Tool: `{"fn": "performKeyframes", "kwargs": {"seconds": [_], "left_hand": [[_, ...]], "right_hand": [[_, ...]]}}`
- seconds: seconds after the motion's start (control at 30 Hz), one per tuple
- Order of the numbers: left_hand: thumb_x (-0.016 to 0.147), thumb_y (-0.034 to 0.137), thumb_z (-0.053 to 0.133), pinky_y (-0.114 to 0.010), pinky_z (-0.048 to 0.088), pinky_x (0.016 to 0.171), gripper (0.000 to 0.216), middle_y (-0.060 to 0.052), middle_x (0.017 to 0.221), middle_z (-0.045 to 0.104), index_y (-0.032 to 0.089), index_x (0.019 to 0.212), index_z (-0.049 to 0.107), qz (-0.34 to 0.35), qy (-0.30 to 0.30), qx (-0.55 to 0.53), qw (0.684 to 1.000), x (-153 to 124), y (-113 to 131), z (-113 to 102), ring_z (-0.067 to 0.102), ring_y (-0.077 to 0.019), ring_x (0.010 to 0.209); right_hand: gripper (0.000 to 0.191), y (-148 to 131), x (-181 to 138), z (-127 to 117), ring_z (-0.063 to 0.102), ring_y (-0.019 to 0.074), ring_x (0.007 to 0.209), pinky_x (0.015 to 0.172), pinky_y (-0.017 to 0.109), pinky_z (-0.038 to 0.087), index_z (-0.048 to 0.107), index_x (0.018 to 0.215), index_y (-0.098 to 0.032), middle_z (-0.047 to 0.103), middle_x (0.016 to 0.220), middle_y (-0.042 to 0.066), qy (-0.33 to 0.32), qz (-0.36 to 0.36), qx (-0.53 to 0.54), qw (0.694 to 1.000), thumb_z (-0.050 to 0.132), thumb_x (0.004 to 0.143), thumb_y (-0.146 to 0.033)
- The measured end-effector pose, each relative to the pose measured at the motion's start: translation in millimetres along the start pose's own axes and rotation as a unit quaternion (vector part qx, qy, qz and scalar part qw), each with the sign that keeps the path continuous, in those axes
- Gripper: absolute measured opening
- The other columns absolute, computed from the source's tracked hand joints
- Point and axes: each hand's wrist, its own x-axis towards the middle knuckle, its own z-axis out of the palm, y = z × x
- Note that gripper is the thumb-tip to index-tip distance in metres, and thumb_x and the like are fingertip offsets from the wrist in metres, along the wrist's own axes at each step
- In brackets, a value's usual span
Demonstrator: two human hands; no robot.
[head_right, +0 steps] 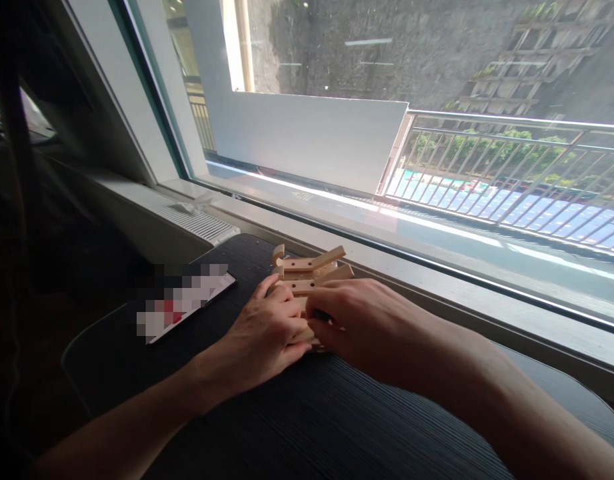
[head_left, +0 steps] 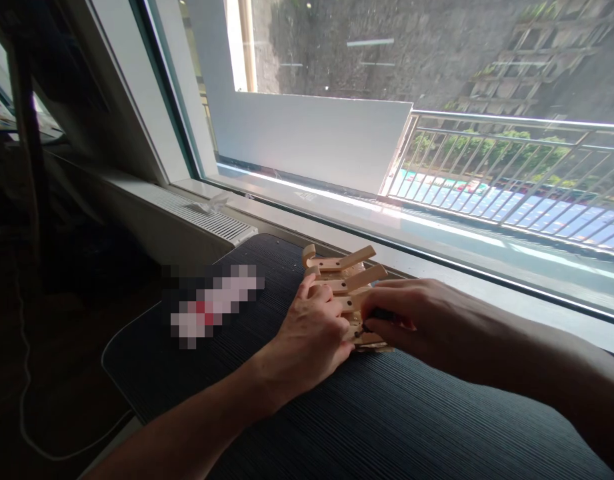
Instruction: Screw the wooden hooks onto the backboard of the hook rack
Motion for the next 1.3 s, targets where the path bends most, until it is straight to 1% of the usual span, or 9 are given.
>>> {"fn": "performKeyframes", "kwargs": {"seconds": [0.23, 0.43, 0.6, 0.67, 0.77, 0.9, 1.0, 1.13, 1.3], "left_hand": [[0.077, 0.034, 0.067, -0.053, 0.014, 0.110, 0.014, -0.001, 0.083, 0.066, 0.021, 0.071, 0.067, -0.002, -0.004, -0.004, 1.000, 0, 2, 0, 0.050, -0.0227, 0.101], [0.076, 0.032, 0.067, -0.053, 0.013, 0.110, 0.013, -0.002, 0.082, 0.066, 0.020, 0.071, 0.068, 0.000, 0.010, 0.004, 1.000, 0, 2, 1, 0.050, -0.0230, 0.100], [0.077, 0.033, 0.067, -0.052, 0.014, 0.110, 0.013, -0.001, 0.084, 0.067, 0.021, 0.072, 0.068, 0.002, 0.016, -0.011, 1.000, -2, 0, 1, 0.050, -0.0223, 0.099], [0.076, 0.033, 0.067, -0.051, 0.013, 0.110, 0.014, -0.001, 0.084, 0.066, 0.021, 0.070, 0.068, 0.001, 0.013, -0.011, 1.000, -2, 0, 1, 0.050, -0.0221, 0.099], [0.076, 0.033, 0.068, -0.051, 0.014, 0.110, 0.014, -0.001, 0.081, 0.066, 0.020, 0.071, 0.068, -0.002, 0.010, -0.006, 1.000, -1, 1, 0, 0.050, -0.0227, 0.100], [0.076, 0.029, 0.068, -0.051, 0.014, 0.110, 0.010, 0.000, 0.085, 0.067, 0.021, 0.070, 0.067, 0.000, 0.019, -0.005, 1.000, -1, 3, -1, 0.050, -0.0219, 0.100], [0.076, 0.030, 0.068, -0.051, 0.015, 0.110, 0.012, 0.000, 0.082, 0.066, 0.021, 0.068, 0.067, 0.001, 0.020, -0.002, 1.000, -1, 2, 0, 0.051, -0.0217, 0.098], [0.075, 0.032, 0.068, -0.050, 0.017, 0.109, 0.013, -0.001, 0.078, 0.065, 0.021, 0.068, 0.068, -0.004, 0.014, 0.004, 1.000, -1, 1, 2, 0.051, -0.0219, 0.097], [0.075, 0.033, 0.068, -0.051, 0.017, 0.110, 0.014, -0.002, 0.079, 0.065, 0.021, 0.070, 0.068, -0.002, 0.011, 0.008, 1.000, -1, 2, 0, 0.051, -0.0225, 0.098]], "right_hand": [[0.023, 10, 13, 5, 0.043, 0.0097, 0.055, 0.053, 0.024, 0.028, 0.057, 0.076, -0.020, 0.057, 0.065, -0.002, 0.031, 0.071, -0.007, 0.997, 0.042, 0.089, -0.032], [0.036, 6, 17, 9, 0.042, 0.0113, 0.050, 0.050, 0.026, 0.023, 0.057, 0.070, -0.019, 0.054, 0.058, 0.000, 0.067, 0.201, -0.126, 0.969, 0.037, 0.090, -0.041], [0.023, 4, 9, -3, 0.049, 0.0111, 0.056, 0.053, 0.024, 0.027, 0.063, 0.086, -0.023, 0.062, 0.069, -0.002, 0.050, 0.113, -0.090, 0.988, 0.045, 0.087, -0.037], [0.022, 6, 6, -4, 0.049, 0.0108, 0.057, 0.054, 0.024, 0.028, 0.063, 0.081, -0.022, 0.062, 0.068, -0.002, 0.033, 0.078, -0.077, 0.993, 0.045, 0.087, -0.033], [0.034, 7, 6, 1, 0.048, 0.0112, 0.054, 0.053, 0.025, 0.026, 0.061, 0.069, -0.020, 0.061, 0.063, 0.001, 0.031, 0.118, -0.129, 0.984, 0.039, 0.090, -0.033], [0.043, 5, 6, 6, 0.051, 0.0131, 0.051, 0.050, 0.026, 0.021, 0.061, 0.067, -0.020, 0.060, 0.058, 0.002, 0.035, 0.198, -0.194, 0.960, 0.032, 0.093, -0.038], [0.033, 5, 2, 2, 0.052, 0.0137, 0.052, 0.050, 0.026, 0.020, 0.062, 0.076, -0.023, 0.061, 0.060, 0.000, 0.022, 0.174, -0.190, 0.966, 0.038, 0.090, -0.040], [0.012, 10, -3, -4, 0.052, 0.0123, 0.055, 0.051, 0.025, 0.021, 0.062, 0.084, -0.027, 0.063, 0.066, -0.004, 0.015, 0.110, -0.143, 0.984, 0.050, 0.082, -0.029], [0.027, 4, 6, 1, 0.048, 0.0111, 0.052, 0.050, 0.026, 0.021, 0.058, 0.073, -0.021, 0.060, 0.063, 0.000, 0.020, 0.103, -0.152, 0.983, 0.041, 0.089, -0.035]]}}
